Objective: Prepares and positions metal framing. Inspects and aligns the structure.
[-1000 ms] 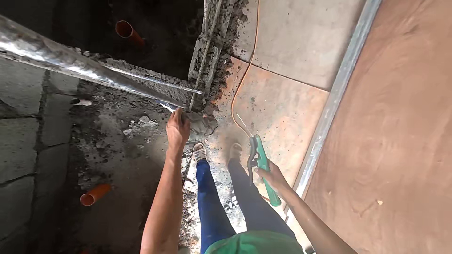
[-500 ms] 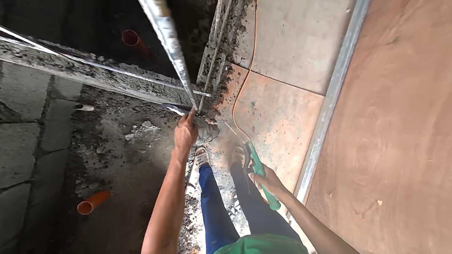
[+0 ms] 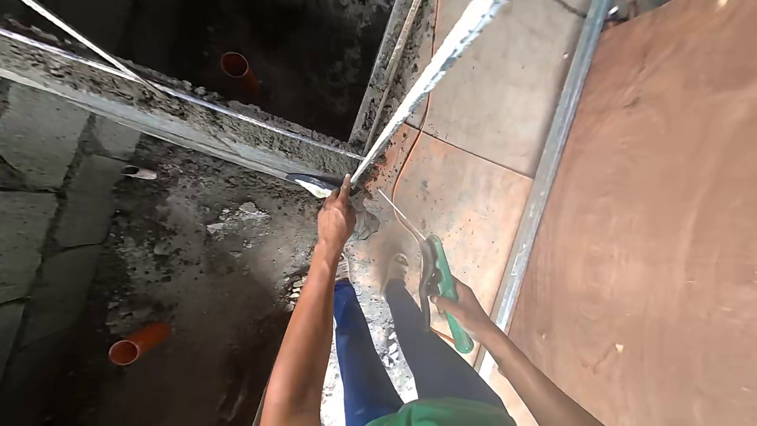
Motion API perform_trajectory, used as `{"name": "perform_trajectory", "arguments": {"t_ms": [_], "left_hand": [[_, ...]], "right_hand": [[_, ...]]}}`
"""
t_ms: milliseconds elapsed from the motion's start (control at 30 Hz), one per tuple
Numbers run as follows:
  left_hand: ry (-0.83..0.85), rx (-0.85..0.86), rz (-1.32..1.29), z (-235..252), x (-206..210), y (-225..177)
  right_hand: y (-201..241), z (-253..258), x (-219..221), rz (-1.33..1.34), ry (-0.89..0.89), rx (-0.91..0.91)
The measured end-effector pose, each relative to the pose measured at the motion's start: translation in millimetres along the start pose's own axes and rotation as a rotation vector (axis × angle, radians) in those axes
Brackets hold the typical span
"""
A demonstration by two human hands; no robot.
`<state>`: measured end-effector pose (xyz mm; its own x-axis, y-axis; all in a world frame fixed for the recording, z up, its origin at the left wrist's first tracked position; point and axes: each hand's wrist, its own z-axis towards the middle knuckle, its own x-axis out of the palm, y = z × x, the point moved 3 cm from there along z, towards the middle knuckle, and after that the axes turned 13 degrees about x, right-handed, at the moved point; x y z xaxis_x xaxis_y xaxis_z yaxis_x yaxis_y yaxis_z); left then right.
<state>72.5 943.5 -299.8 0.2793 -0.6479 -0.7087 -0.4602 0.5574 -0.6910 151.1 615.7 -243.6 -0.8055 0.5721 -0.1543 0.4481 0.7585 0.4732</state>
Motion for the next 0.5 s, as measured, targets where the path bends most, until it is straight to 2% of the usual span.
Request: {"name": "perform_trajectory", "arguments": {"t_ms": [167, 500], "left_hand": [[-0.003, -0.01, 0.039, 30, 21, 25], [-0.004, -0.053, 0.008, 29, 30, 24]], "right_hand": [[6, -7, 11, 0.036, -0.034, -0.03], [1, -10, 36, 0.123, -0.108, -0.07]]}}
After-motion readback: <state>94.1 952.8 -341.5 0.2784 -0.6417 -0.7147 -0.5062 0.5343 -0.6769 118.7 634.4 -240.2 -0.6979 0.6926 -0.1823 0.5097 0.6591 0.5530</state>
